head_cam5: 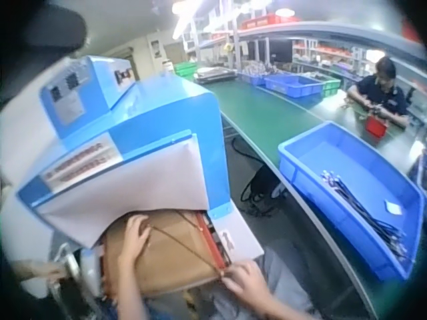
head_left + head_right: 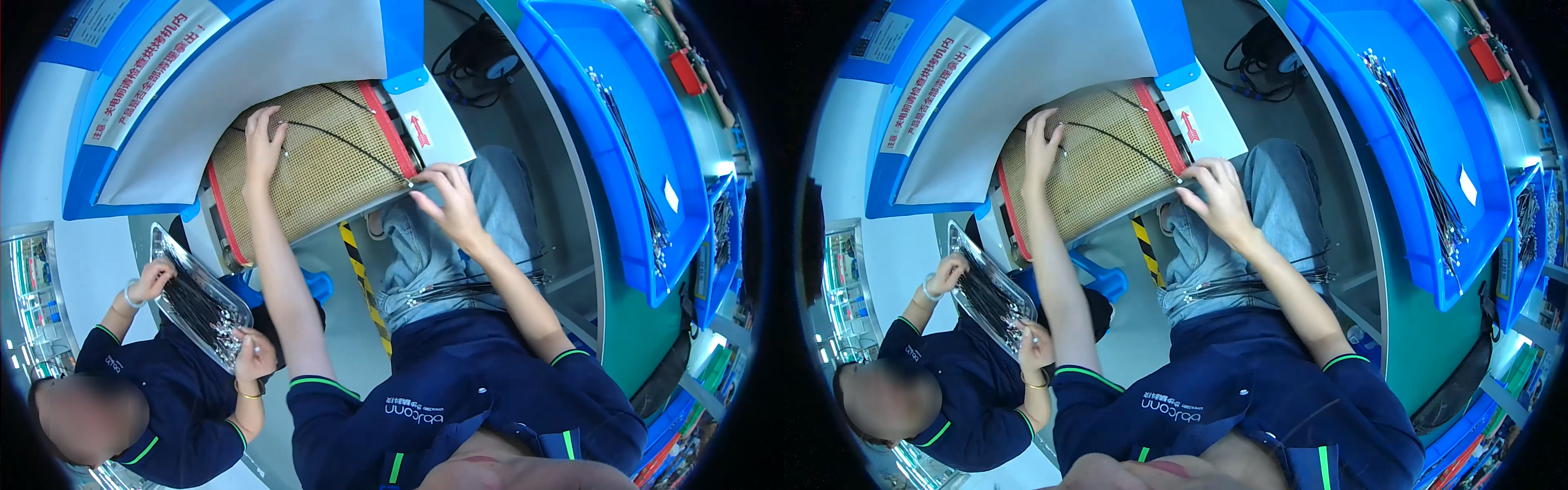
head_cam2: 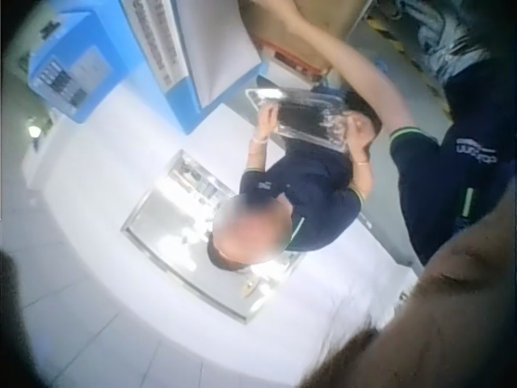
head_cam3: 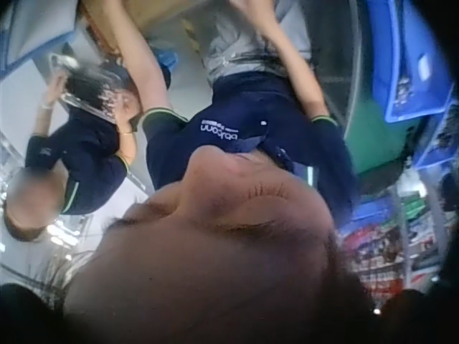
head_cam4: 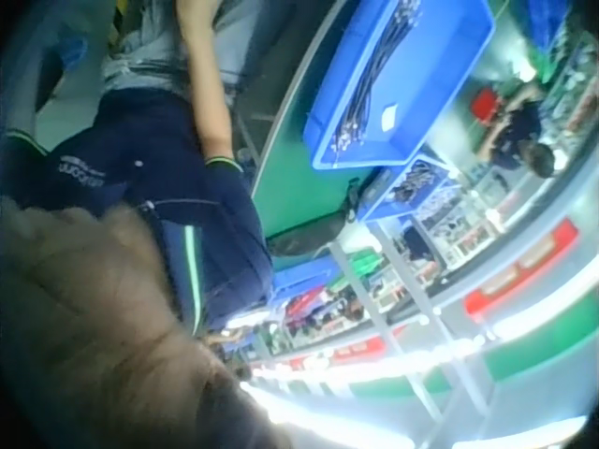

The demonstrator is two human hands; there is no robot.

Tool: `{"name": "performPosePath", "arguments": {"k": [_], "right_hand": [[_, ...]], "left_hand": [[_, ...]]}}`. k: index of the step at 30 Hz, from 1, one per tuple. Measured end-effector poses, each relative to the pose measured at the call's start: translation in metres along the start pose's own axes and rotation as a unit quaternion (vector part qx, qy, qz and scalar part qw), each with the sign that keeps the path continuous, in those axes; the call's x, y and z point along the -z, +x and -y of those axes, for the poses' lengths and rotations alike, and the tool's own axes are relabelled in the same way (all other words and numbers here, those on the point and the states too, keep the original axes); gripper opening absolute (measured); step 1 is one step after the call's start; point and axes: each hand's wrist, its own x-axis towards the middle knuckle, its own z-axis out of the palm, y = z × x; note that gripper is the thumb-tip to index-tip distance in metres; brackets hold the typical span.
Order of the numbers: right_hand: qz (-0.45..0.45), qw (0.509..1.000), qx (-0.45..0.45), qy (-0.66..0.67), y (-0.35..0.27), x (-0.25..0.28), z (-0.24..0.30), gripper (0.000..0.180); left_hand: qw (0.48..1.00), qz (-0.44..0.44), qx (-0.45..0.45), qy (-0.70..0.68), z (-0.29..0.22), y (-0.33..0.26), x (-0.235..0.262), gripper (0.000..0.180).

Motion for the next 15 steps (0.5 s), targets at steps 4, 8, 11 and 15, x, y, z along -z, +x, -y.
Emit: {"name": "performPosePath", "arguments": {"k": [4,8,11,15], "right_hand": [[0.138,0.989,-0.034,0.046,-0.038,0.047,-0.017,0.017],[0.384,0.918,-0.103,0.004,-0.078,0.087,-0.028,0.019],[0.452,0.88,-0.146,-0.023,-0.102,0.099,-0.026,0.021],[0.447,0.882,-0.147,-0.008,-0.115,0.097,-0.032,0.024]], "left_hand": [[0.993,-0.059,0.03,-0.098,-0.094,-0.063,0.001,0.025],[0.969,0.027,0.077,-0.233,-0.172,-0.151,-0.019,0.016],[0.942,0.116,0.102,-0.297,-0.193,-0.201,-0.045,0.017],[0.917,0.188,0.136,-0.324,-0.2,-0.242,-0.062,0.014]]}}
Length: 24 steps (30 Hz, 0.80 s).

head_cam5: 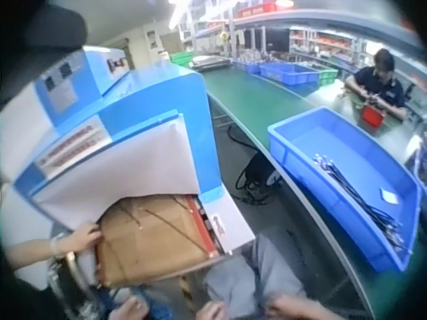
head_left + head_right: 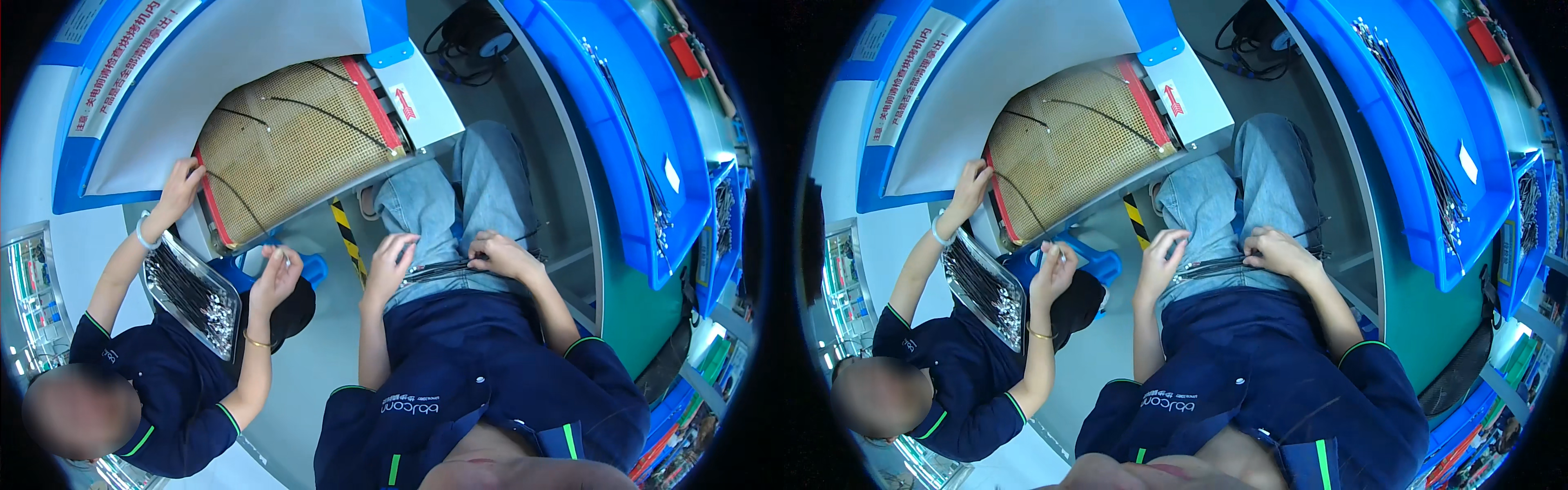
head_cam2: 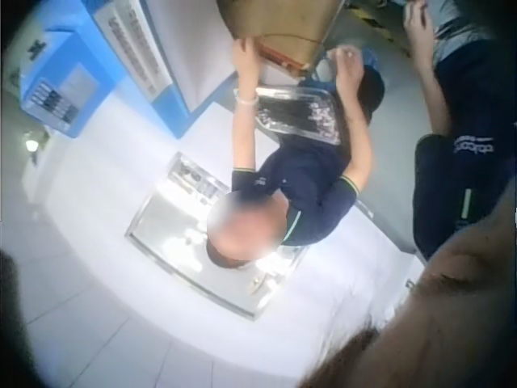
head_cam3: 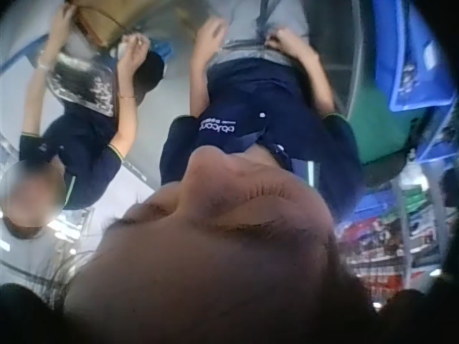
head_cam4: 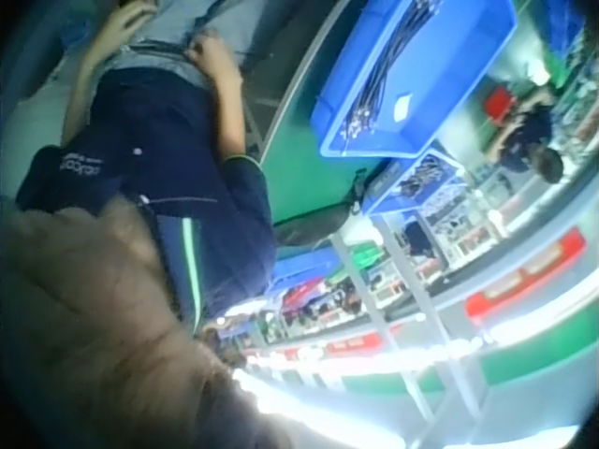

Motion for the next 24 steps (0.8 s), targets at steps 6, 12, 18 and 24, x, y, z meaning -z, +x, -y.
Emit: {"name": "performPosePath", "arguments": {"k": [6,12,18,24], "right_hand": [[-0.018,1.0,-0.011,-0.001,0.005,-0.005,0.001,0.022],[0.001,1.0,-0.001,0.026,0.002,0.004,0.003,0.015],[-0.021,0.994,-0.038,0.099,-0.005,0.025,0.017,0.016],[-0.103,0.991,0.059,0.064,0.002,0.028,0.028,0.014]], "left_hand": [[0.995,0.058,-0.037,0.067,0.007,-0.01,-0.006,0.016],[0.995,0.055,-0.03,0.077,0.006,-0.013,-0.007,0.015],[0.991,0.048,-0.057,0.107,0.001,-0.016,-0.004,0.015],[0.994,0.053,-0.046,0.081,-0.008,-0.016,-0.001,0.013]]}}
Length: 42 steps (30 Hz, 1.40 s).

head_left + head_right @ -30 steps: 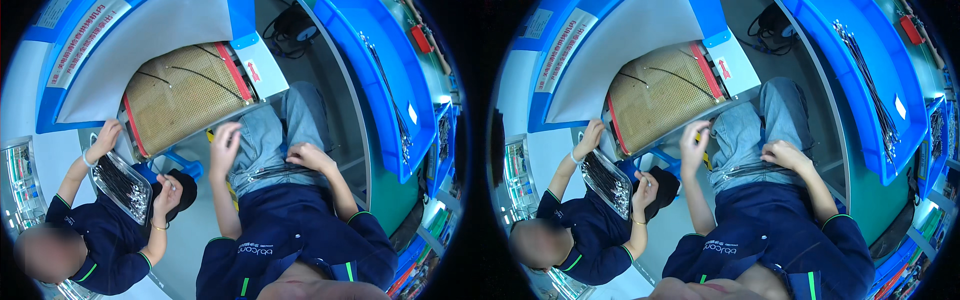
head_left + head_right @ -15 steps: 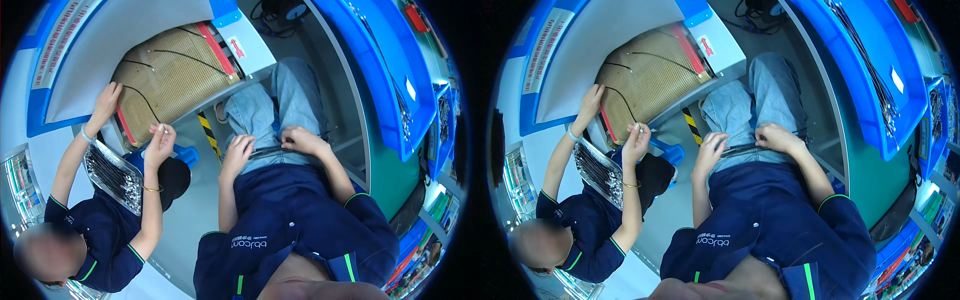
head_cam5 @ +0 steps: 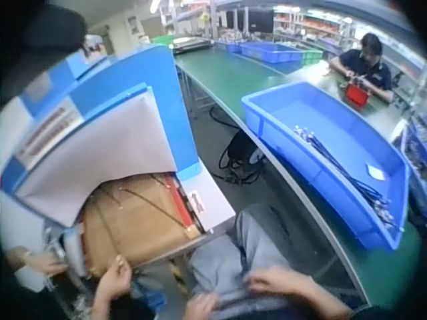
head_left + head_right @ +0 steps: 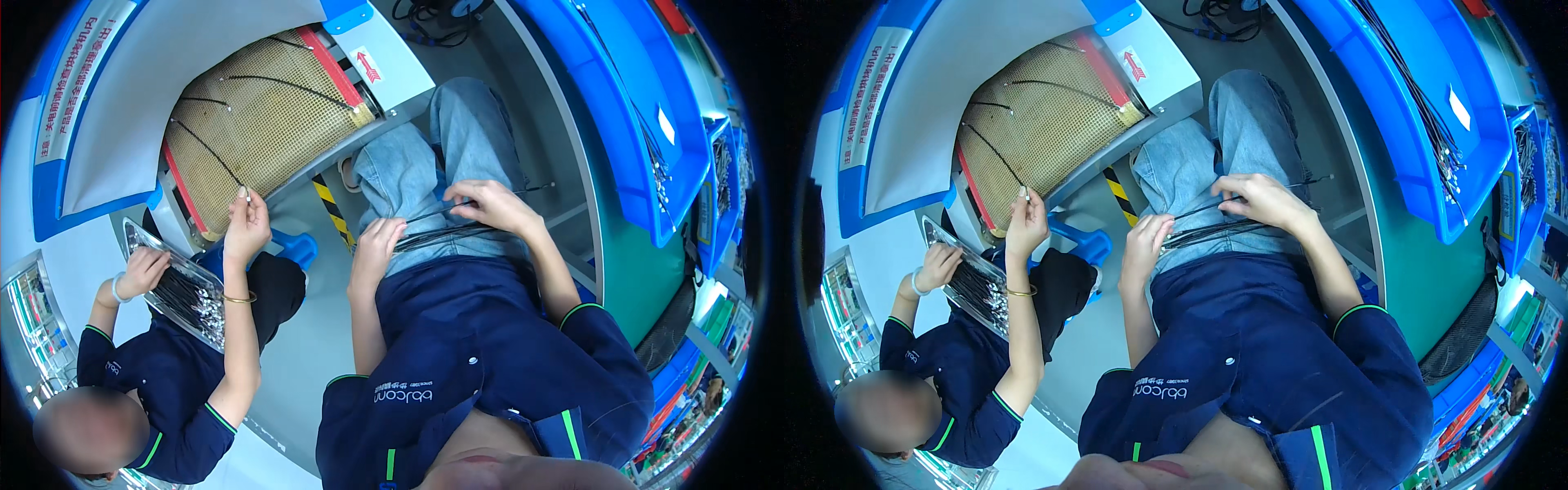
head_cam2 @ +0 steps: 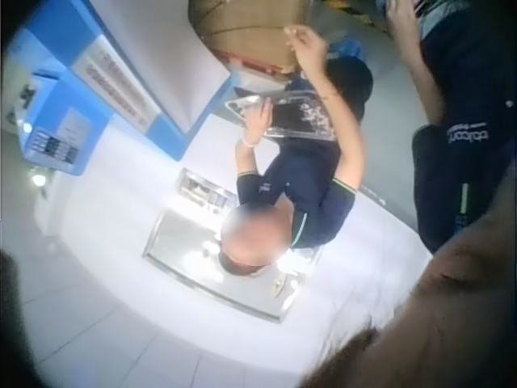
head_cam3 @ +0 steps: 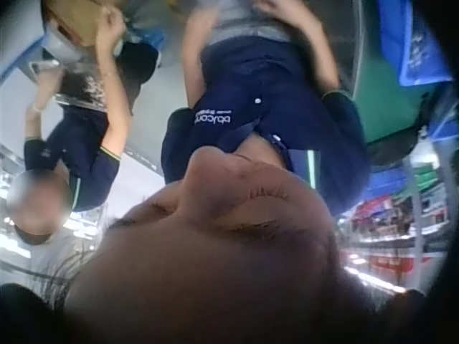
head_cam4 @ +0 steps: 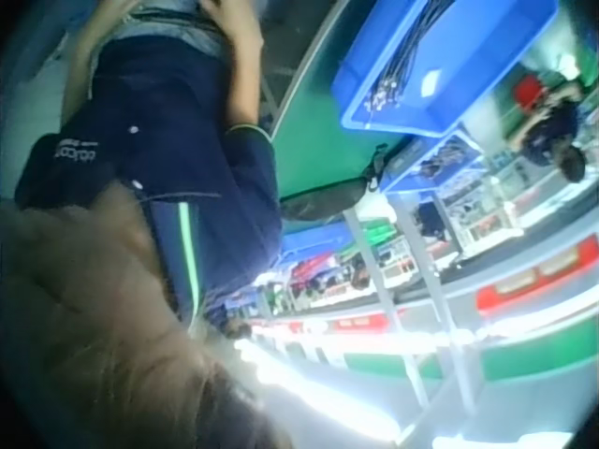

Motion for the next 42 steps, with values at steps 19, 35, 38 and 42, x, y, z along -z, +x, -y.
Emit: {"name": "performPosePath", "arguments": {"k": [19,35,38,42], "right_hand": [[-0.07,0.968,0.221,-0.095,0.018,-0.027,0.003,0.014],[-0.018,0.987,0.161,-0.021,0.021,-0.02,0.009,0.012],[-0.038,0.987,0.157,-0.027,0.021,-0.02,0.009,0.011],[-0.062,0.987,0.146,-0.023,0.019,-0.02,0.013,0.011]], "left_hand": [[0.999,-0.007,-0.032,0.008,-0.028,0.018,0.006,0.014],[0.981,-0.12,-0.144,0.054,-0.021,0.023,-0.002,0.015],[0.985,-0.12,-0.113,0.043,-0.02,0.019,-0.005,0.018],[0.981,-0.131,-0.132,0.059,-0.026,0.021,-0.005,0.016]]}}
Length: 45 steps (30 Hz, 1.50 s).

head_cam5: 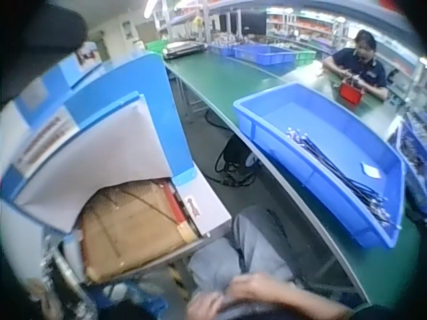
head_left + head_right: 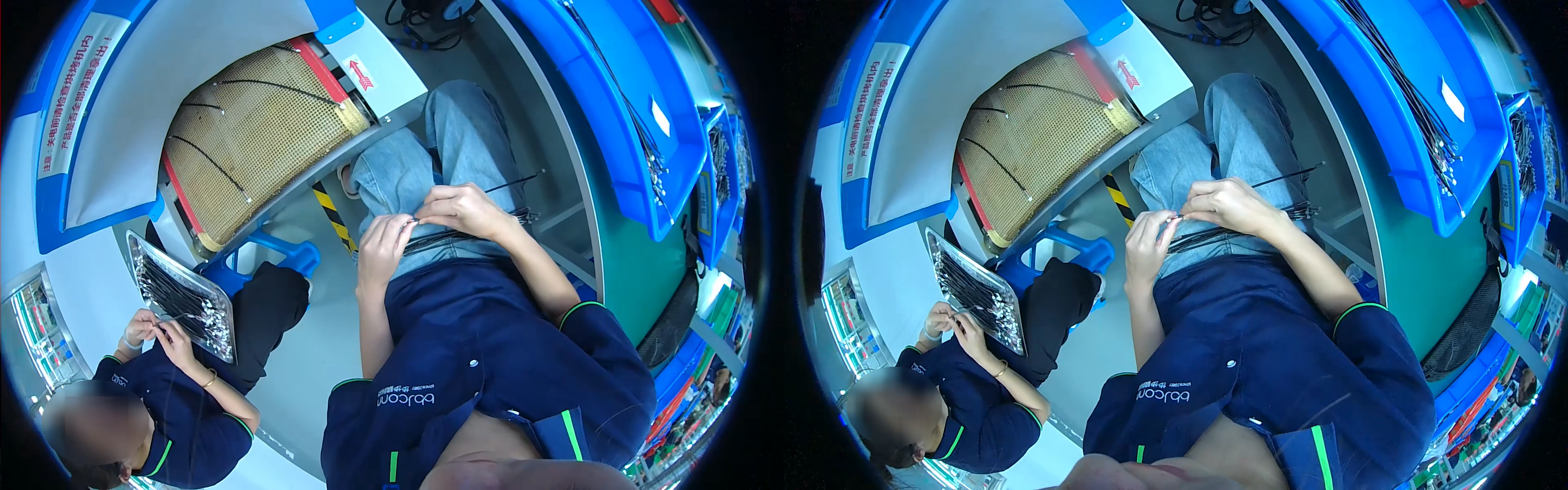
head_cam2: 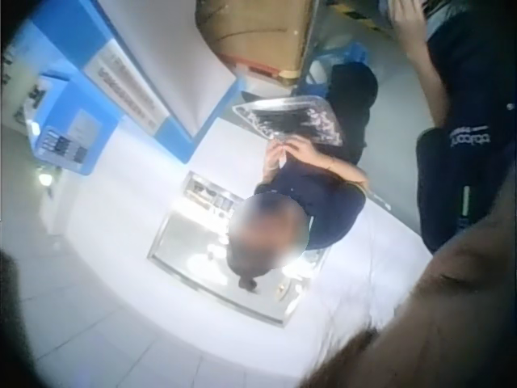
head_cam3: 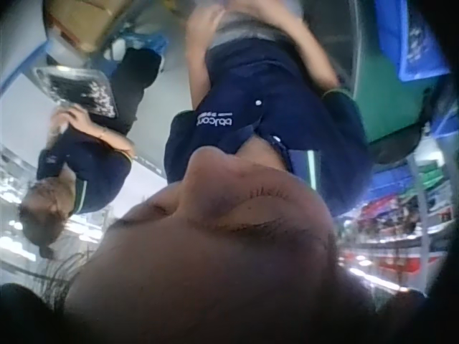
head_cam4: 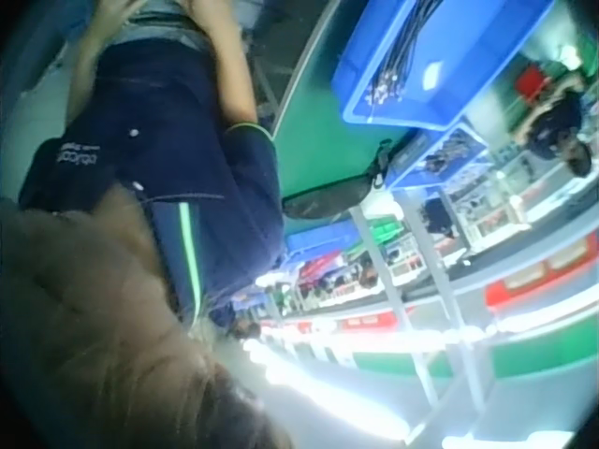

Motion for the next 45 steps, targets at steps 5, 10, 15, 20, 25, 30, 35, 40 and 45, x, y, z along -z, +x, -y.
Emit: {"name": "performPosePath", "arguments": {"k": [5,10,15,20,25,30,35,40,45], "right_hand": [[-0.007,1.0,0.003,0.002,0.001,-0.001,-0.002,0.011],[-0.021,0.999,0.014,0.04,0.002,0.0,-0.008,0.014],[-0.004,0.998,-0.041,0.048,0.004,0.006,-0.006,0.015],[-0.006,0.998,-0.033,0.052,0.007,0.002,-0.005,0.013],[0.022,0.998,-0.053,-0.028,0.007,0.016,-0.006,0.016],[0.043,0.984,-0.11,-0.13,-0.008,0.051,-0.024,0.016],[0.036,0.981,-0.159,-0.107,-0.014,0.06,-0.023,0.014],[-0.042,0.991,-0.083,-0.096,-0.014,0.056,-0.02,0.012],[-0.087,0.991,-0.029,-0.093,-0.007,0.055,-0.013,0.01]], "left_hand": [[1.0,-0.011,-0.015,0.007,-0.005,0.003,0.0,0.014],[1.0,-0.008,-0.005,0.001,-0.002,0.0,0.001,0.015],[1.0,-0.019,-0.015,0.006,-0.003,0.004,0.0,0.015],[0.999,-0.009,-0.023,0.026,0.006,0.004,0.006,0.015],[0.997,-0.014,0.027,0.07,0.019,0.0,0.025,0.012],[0.988,-0.039,0.103,0.108,0.047,-0.022,0.055,0.008],[0.981,-0.056,0.128,0.132,0.056,-0.037,0.069,0.007],[0.981,-0.066,0.135,0.12,0.059,-0.041,0.077,0.006],[0.975,-0.083,0.175,0.113,0.055,-0.043,0.085,0.006]]}}
